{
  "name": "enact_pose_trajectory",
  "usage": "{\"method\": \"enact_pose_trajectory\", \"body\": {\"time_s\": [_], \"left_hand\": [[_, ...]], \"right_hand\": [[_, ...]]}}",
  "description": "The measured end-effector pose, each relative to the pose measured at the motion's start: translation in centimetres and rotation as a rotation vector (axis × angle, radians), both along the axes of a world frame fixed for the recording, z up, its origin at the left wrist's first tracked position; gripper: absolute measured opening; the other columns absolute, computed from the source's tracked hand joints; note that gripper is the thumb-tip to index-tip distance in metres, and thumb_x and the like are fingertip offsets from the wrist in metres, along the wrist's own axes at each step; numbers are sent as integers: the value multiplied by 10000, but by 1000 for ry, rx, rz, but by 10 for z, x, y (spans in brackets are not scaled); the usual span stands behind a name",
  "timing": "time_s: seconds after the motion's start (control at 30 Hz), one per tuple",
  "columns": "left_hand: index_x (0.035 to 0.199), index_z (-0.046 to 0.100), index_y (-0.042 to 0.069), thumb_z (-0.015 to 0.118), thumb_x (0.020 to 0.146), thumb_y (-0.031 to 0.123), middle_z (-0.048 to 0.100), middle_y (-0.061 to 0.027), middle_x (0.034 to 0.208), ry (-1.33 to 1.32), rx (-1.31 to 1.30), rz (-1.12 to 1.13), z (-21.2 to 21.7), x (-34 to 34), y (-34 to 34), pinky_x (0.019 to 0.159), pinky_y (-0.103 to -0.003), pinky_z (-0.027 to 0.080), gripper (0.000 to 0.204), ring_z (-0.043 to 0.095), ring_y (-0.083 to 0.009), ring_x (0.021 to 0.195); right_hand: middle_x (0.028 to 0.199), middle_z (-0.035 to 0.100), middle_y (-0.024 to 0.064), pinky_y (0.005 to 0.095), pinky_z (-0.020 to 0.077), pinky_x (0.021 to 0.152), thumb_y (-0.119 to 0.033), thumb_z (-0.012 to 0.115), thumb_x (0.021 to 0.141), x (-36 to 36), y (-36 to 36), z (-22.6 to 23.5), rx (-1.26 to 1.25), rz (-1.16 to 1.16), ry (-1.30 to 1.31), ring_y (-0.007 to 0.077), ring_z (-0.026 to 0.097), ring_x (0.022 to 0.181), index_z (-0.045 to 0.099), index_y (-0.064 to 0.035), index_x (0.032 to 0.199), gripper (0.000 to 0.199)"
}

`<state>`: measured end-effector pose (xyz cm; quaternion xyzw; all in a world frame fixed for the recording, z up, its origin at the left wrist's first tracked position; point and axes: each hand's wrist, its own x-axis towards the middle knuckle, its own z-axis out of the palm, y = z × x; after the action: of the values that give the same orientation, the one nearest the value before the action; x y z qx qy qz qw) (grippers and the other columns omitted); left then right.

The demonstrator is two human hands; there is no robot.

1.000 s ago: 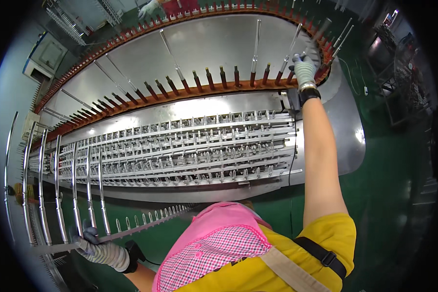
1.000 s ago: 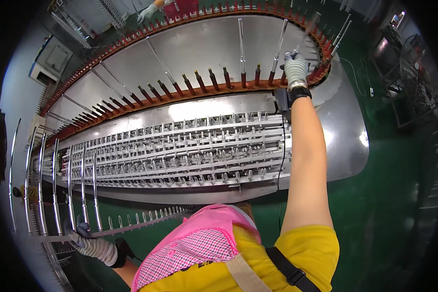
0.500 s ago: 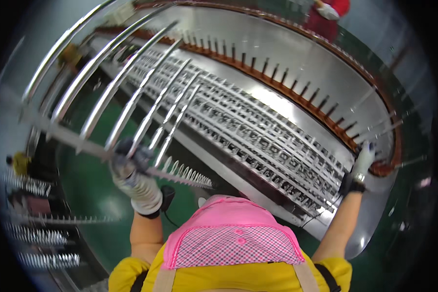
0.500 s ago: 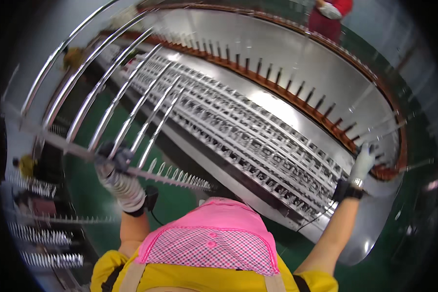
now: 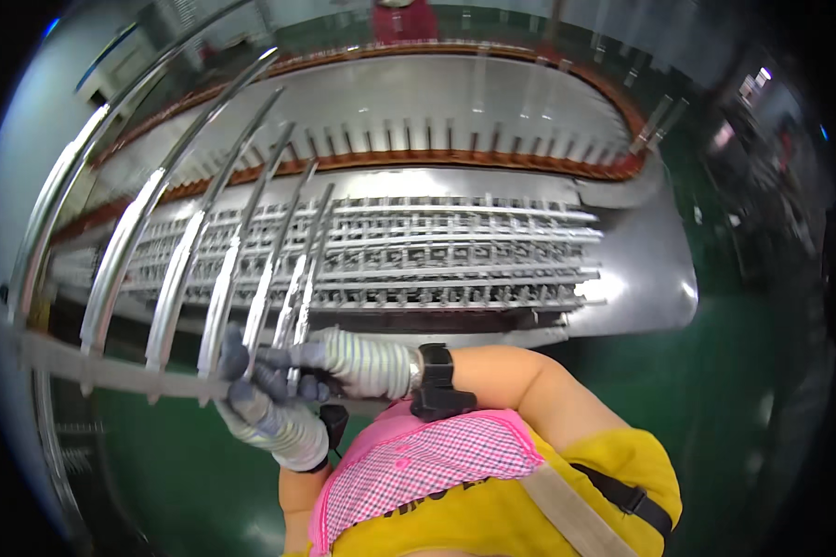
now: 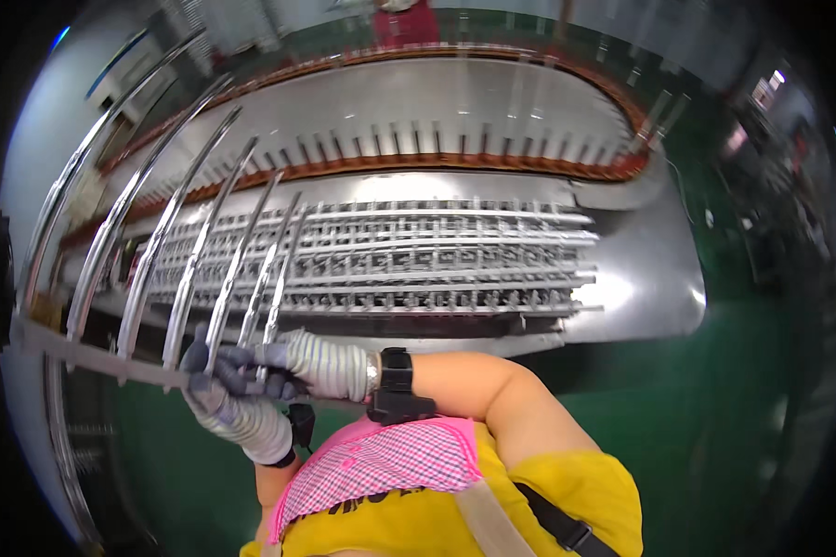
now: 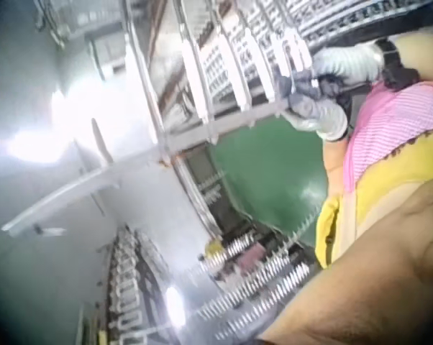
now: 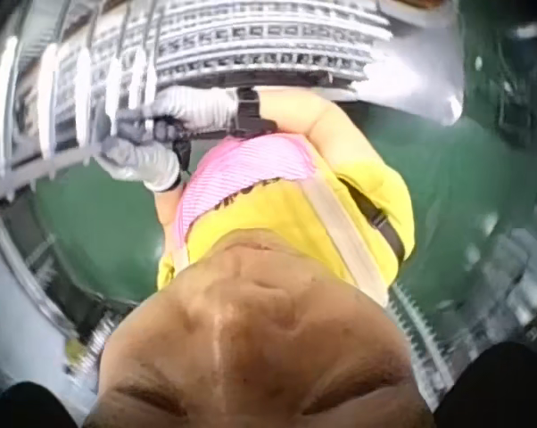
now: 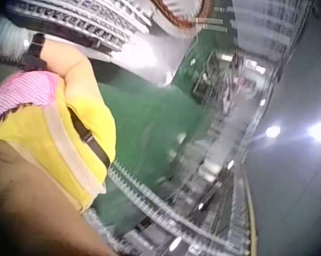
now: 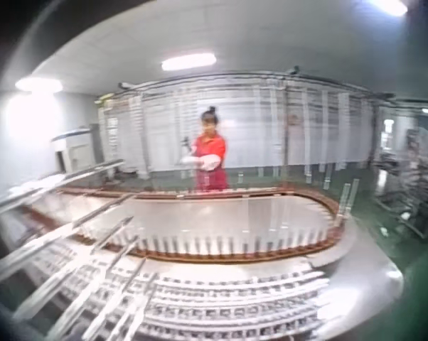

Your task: Loading metal racks onto a rotating production line in a manufacturing facility.

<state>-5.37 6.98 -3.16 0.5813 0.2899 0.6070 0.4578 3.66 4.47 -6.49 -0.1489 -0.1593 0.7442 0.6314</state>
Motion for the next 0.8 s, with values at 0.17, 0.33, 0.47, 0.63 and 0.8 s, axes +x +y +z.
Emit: {"method": "enact_pose_trajectory", "body": {"time_s": [0.17,0.33,0.47,0.63,0.8], "left_hand": [[1079,482,-33,458,825,396,412,-15,573,-17,72,23,-1,10,6,520,-186,344,499,347,-60,515],[955,507,5,483,822,376,515,-95,737,-94,-36,-84,-1,18,-11,499,-186,369,395,393,-77,522],[965,507,13,487,821,377,565,-141,862,-113,9,-104,-16,36,-11,467,-178,352,392,354,-73,469],[1009,492,-55,497,816,383,433,-3,534,-28,204,28,-20,41,-8,423,-181,285,479,309,-52,439],[979,492,-54,493,807,403,258,30,492,0,144,243,-20,38,-4,432,-180,246,488,292,-59,437]], "right_hand": [[679,567,14,160,456,486,-267,563,802,34,8,-25,-85,-182,161,77,548,546,545,-49,920,249],[757,568,1,152,418,488,-250,534,821,24,-9,-4,141,1,68,51,519,568,548,-16,914,252],[740,561,-7,154,403,476,-252,544,812,34,-14,-13,41,-141,30,48,500,552,548,-24,962,272],[677,543,-1,205,414,511,-269,540,808,156,-10,-81,-71,-847,-363,76,510,594,564,-69,829,202],[565,528,2,270,405,467,-242,590,761,333,-99,-219,-920,-1194,-1226,108,479,490,584,-66,741,177]]}}
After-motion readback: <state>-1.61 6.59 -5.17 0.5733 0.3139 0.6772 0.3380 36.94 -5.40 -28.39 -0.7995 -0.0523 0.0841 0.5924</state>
